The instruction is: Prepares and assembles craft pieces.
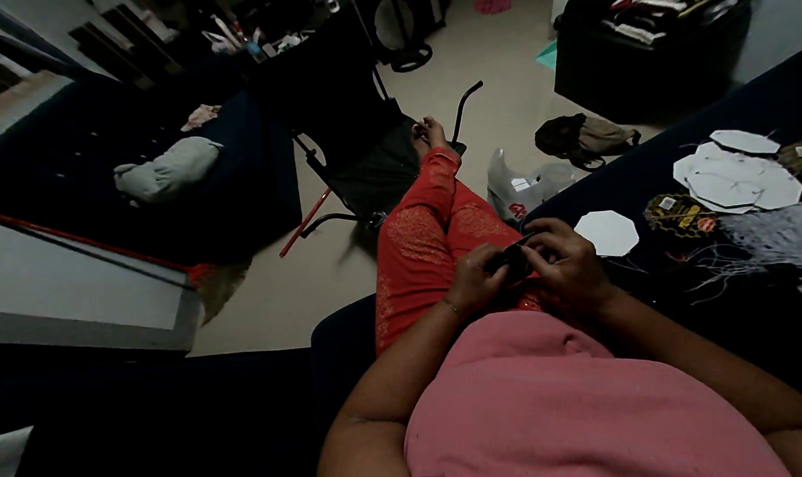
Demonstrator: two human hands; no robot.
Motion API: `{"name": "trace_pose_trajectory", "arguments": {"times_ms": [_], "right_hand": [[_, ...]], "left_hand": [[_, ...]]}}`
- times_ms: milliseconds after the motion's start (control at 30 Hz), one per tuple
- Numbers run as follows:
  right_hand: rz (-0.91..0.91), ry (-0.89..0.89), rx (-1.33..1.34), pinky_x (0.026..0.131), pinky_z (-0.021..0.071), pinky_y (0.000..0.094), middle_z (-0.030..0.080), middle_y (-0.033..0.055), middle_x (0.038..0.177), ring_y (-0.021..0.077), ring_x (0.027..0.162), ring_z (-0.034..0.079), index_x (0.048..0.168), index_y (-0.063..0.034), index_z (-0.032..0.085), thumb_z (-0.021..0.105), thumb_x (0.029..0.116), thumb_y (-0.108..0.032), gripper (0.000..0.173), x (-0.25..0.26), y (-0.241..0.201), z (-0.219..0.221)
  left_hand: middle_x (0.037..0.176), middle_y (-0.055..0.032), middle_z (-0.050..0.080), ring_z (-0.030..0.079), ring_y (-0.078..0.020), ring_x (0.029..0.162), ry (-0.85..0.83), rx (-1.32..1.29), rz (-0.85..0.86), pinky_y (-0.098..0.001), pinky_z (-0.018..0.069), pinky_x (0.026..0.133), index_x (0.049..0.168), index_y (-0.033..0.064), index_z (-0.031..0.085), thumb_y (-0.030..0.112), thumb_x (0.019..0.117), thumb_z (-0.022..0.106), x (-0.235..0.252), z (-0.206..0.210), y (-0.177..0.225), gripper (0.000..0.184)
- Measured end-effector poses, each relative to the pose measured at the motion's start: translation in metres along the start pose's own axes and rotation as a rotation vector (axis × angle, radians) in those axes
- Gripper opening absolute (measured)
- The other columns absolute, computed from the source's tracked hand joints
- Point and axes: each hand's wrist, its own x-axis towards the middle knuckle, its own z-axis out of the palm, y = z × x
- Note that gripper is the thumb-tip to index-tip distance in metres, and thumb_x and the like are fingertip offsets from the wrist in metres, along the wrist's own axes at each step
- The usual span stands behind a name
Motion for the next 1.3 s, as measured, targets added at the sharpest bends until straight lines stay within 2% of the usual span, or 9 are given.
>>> {"name": "trace_pose_trajectory", "arguments": {"times_ms": [167, 300, 433, 667, 767, 867, 1067, 1133, 1300], "right_hand": [[-0.037, -0.006, 0.017, 0.069, 0.0586, 0.0268, 0.073, 0.0139, 0.102, 0.0141, 0.076, 0.068, 0.091, -0.0004, 0.074, 0.062, 0.0961, -0.016, 0.020, -0.002, 0.004, 0.002], [-0.062, -0.034, 0.055, 0.076, 0.0599, 0.0277, 0.073, 0.0136, 0.103, 0.0142, 0.083, 0.071, 0.092, -0.0001, 0.074, 0.062, 0.0967, -0.017, 0.021, -0.003, 0.002, -0.001], [-0.095, -0.051, 0.074, 0.078, 0.0603, 0.0275, 0.073, 0.0140, 0.102, 0.0142, 0.086, 0.071, 0.093, 0.0002, 0.074, 0.062, 0.0966, -0.016, 0.021, -0.004, -0.001, -0.002], [-0.110, -0.065, 0.094, 0.075, 0.0597, 0.0256, 0.073, 0.0129, 0.101, 0.0126, 0.083, 0.070, 0.093, -0.0006, 0.074, 0.063, 0.0967, -0.016, 0.019, -0.004, 0.000, -0.001], [-0.111, -0.091, 0.141, 0.076, 0.0598, 0.0259, 0.073, 0.0123, 0.101, 0.0121, 0.084, 0.070, 0.094, -0.0003, 0.074, 0.063, 0.0974, -0.017, 0.021, -0.001, -0.002, -0.005], [-0.102, -0.068, 0.257, 0.076, 0.0583, 0.0222, 0.072, 0.0102, 0.100, 0.0068, 0.083, 0.068, 0.094, 0.0015, 0.073, 0.065, 0.0963, -0.016, 0.020, 0.008, -0.006, -0.012], [-0.070, -0.021, 0.535, 0.081, 0.0606, 0.0246, 0.071, -0.0003, 0.103, 0.0061, 0.094, 0.069, 0.095, -0.0063, 0.071, 0.069, 0.0934, -0.011, 0.006, 0.023, -0.014, -0.022], [-0.058, -0.010, 0.593, 0.081, 0.0609, 0.0251, 0.071, -0.0012, 0.105, 0.0072, 0.095, 0.069, 0.095, -0.0086, 0.071, 0.068, 0.0945, -0.013, 0.006, 0.023, -0.014, -0.023], [-0.002, 0.016, 0.681, 0.078, 0.0605, 0.0237, 0.072, -0.0057, 0.106, 0.0055, 0.092, 0.069, 0.090, -0.0162, 0.070, 0.067, 0.0977, -0.022, 0.010, 0.016, -0.004, -0.022]], "left_hand": [[0.096, -0.0139, 0.071, 0.068, -0.0120, 0.088, -0.036, -0.130, -0.028, -0.0279, 0.0571, 0.085, 0.101, -0.0086, 0.071, 0.007, 0.0970, 0.062, 0.000, -0.003, -0.002, 0.019], [0.094, -0.0080, 0.069, 0.065, -0.0057, 0.086, 0.002, -0.350, -0.210, -0.0256, 0.0551, 0.084, 0.107, -0.0089, 0.069, 0.008, 0.1053, 0.047, 0.004, -0.006, -0.002, 0.028], [0.102, -0.0080, 0.072, 0.067, -0.0059, 0.092, -0.036, -0.430, -0.248, -0.0265, 0.0557, 0.088, 0.114, -0.0075, 0.068, 0.007, 0.1033, 0.053, 0.005, -0.008, 0.002, 0.023], [0.088, -0.0006, 0.069, 0.064, -0.0023, 0.081, -0.031, -0.478, -0.219, -0.0230, 0.0558, 0.078, 0.096, -0.0040, 0.070, 0.003, 0.0985, 0.060, 0.006, -0.008, 0.002, 0.012], [0.084, -0.0010, 0.067, 0.062, -0.0021, 0.077, -0.012, -0.400, -0.286, -0.0224, 0.0544, 0.076, 0.096, -0.0047, 0.069, 0.007, 0.1001, 0.059, 0.007, -0.007, 0.002, 0.016], [0.093, -0.0044, 0.068, 0.063, -0.0041, 0.084, 0.000, -0.375, -0.366, -0.0248, 0.0538, 0.082, 0.101, -0.0045, 0.068, 0.011, 0.1022, 0.056, 0.007, -0.009, -0.005, 0.019], [0.099, -0.0024, 0.071, 0.065, -0.0048, 0.093, -0.063, -0.597, -0.460, -0.0269, 0.0540, 0.087, 0.105, -0.0018, 0.064, 0.009, 0.1066, 0.043, 0.009, -0.010, -0.006, 0.023], [0.094, -0.0033, 0.072, 0.068, -0.0077, 0.089, -0.121, -0.696, -0.477, -0.0285, 0.0555, 0.086, 0.102, -0.0010, 0.060, 0.008, 0.1075, 0.038, 0.010, -0.012, -0.008, 0.024], [0.070, 0.0074, 0.055, 0.054, 0.0002, 0.061, -0.132, -0.719, -0.542, -0.0170, 0.0488, 0.061, 0.095, 0.0038, 0.057, 0.008, 0.1062, 0.041, 0.010, -0.018, -0.008, 0.020]]}}
